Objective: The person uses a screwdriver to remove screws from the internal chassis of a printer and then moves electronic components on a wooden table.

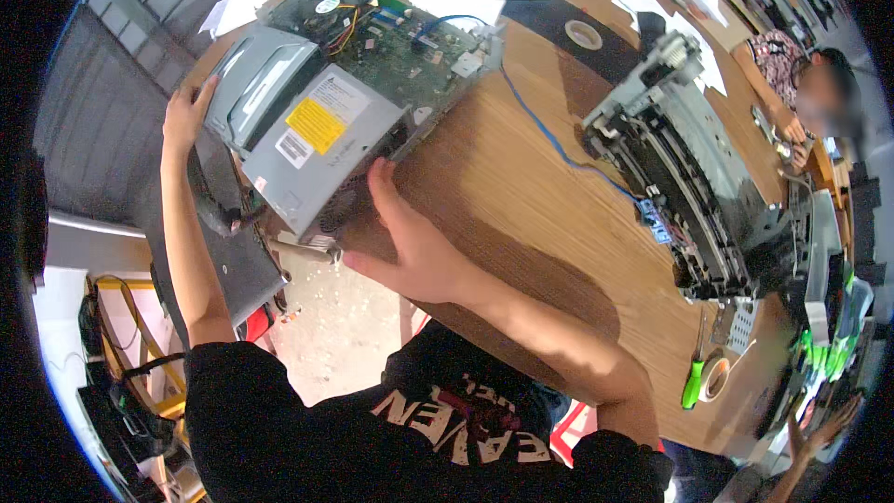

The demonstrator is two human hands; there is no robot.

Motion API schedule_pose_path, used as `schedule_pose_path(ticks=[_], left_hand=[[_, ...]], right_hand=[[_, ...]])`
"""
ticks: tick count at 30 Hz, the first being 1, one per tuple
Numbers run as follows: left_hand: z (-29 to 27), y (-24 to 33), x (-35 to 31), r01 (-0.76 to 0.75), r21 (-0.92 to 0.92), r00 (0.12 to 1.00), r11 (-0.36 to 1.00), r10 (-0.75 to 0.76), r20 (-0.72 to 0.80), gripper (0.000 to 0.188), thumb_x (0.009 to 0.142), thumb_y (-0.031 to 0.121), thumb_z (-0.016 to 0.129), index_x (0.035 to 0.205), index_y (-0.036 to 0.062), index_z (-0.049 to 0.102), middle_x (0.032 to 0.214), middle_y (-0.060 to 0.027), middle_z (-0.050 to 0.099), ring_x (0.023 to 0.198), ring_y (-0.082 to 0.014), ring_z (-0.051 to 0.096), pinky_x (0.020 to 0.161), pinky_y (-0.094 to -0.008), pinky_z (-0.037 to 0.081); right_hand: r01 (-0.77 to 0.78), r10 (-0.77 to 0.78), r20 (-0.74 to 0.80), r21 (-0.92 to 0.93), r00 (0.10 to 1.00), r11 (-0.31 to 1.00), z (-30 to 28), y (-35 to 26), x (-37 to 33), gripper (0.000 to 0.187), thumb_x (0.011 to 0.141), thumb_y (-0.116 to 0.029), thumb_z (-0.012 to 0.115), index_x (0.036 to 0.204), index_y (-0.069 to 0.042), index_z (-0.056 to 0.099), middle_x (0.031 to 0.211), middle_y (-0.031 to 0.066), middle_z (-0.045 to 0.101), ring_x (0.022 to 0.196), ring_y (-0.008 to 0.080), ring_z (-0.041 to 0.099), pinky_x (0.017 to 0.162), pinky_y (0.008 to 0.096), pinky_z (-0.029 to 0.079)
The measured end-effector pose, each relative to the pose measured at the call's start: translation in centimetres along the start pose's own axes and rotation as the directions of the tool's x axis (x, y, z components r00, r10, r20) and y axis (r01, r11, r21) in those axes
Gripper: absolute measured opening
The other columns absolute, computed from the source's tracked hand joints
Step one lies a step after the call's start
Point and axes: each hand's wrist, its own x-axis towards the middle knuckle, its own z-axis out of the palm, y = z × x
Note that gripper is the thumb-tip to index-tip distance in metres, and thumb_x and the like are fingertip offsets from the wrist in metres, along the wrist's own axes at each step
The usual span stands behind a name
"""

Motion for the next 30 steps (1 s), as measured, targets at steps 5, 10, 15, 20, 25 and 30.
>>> schedule_pose_path(ticks=[5, 10, 15, 20, 25, 30], left_hand=[[1.5, -0.9, 3.6, 0.05, -0.312, 0.995, 0.949, -0.019, 0.103, 0.069, 0.084, 0.061, 0.056, 0.112, -0.0027, 0.064, 0.109, -0.022, 0.064, 0.105, -0.0291, 0.059, 0.091, -0.0378, 0.043], [2.9, -4.6, 4.7, 0.26, -0.807, 0.965, 0.531, -0.158, 0.207, 0.066, 0.087, 0.056, 0.056, 0.12, -0.0004, 0.06, 0.122, -0.0116, 0.059, 0.114, -0.0208, 0.051, 0.097, -0.0308, 0.034], [5.4, -4.0, 5.0, 0.339, -0.924, 0.935, 0.178, -0.177, 0.308, 0.048, 0.088, 0.045, 0.061, 0.116, 0.007, 0.063, 0.117, -0.0051, 0.06, 0.11, -0.017, 0.049, 0.098, -0.0317, 0.032], [4.9, -1.0, 4.3, 0.403, -0.915, 0.905, 0.033, -0.166, 0.392, 0.037, 0.091, 0.037, 0.059, 0.104, 0.003, 0.065, 0.1, -0.004, 0.066, 0.089, -0.0147, 0.058, 0.083, -0.0268, 0.043], [5.0, -6.3, 2.8, 0.333, -0.942, 0.929, 0.036, -0.184, 0.322, 0.048, 0.092, 0.035, 0.057, 0.121, -0.0031, 0.059, 0.112, -0.0067, 0.064, 0.1, -0.0169, 0.058, 0.09, -0.027, 0.042], [3.5, -5.1, -0.5, 0.331, -0.936, 0.922, 0.119, -0.252, 0.294, 0.045, 0.093, 0.031, 0.055, 0.12, -0.0041, 0.06, 0.112, -0.0083, 0.064, 0.1, -0.0151, 0.059, 0.09, -0.0262, 0.042]], right_hand=[[0.034, -0.031, 0.052, -0.045, 0.998, 0.998, 1.5, 0.0, 1.5, 0.097, 0.087, -0.027, 0.066, 0.144, 0.011, -0.003, 0.15, 0.0355, 0.001, 0.143, 0.0405, 0.002, 0.115, 0.0417, 0.014], [0.063, -0.068, -0.011, -0.235, 0.998, 0.97, 3.9, -0.3, 2.0, 0.094, 0.087, -0.022, 0.066, 0.145, 0.01, -0.001, 0.152, 0.0326, 0.006, 0.142, 0.0406, 0.011, 0.115, 0.0428, 0.016], [-0.012, 0.173, -0.352, 0.415, 0.92, 0.91, 5.8, 1.0, 1.7, 0.091, 0.087, -0.011, 0.064, 0.148, 0.003, -0.002, 0.156, 0.0217, 0.004, 0.142, 0.0343, 0.019, 0.112, 0.0444, 0.027], [-0.125, 0.183, -0.253, 0.227, 0.95, 0.966, 5.0, 1.4, 2.2, 0.09, 0.09, -0.013, 0.061, 0.149, 0.0, -0.005, 0.156, 0.0212, -0.005, 0.144, 0.0328, 0.012, 0.112, 0.0449, 0.024], [-0.183, 0.203, -0.198, 0.113, 0.959, 0.977, 3.4, -0.2, 2.0, 0.085, 0.089, -0.017, 0.062, 0.149, 0.001, 0.004, 0.156, 0.0233, 0.002, 0.144, 0.0326, 0.012, 0.107, 0.0428, 0.035], [-0.23, 0.206, -0.193, -0.11, 0.959, 0.967, 0.8, -0.4, 1.9, 0.082, 0.088, -0.02, 0.064, 0.148, 0.002, 0.012, 0.154, 0.0247, 0.011, 0.141, 0.0352, 0.022, 0.094, 0.0363, 0.049]])
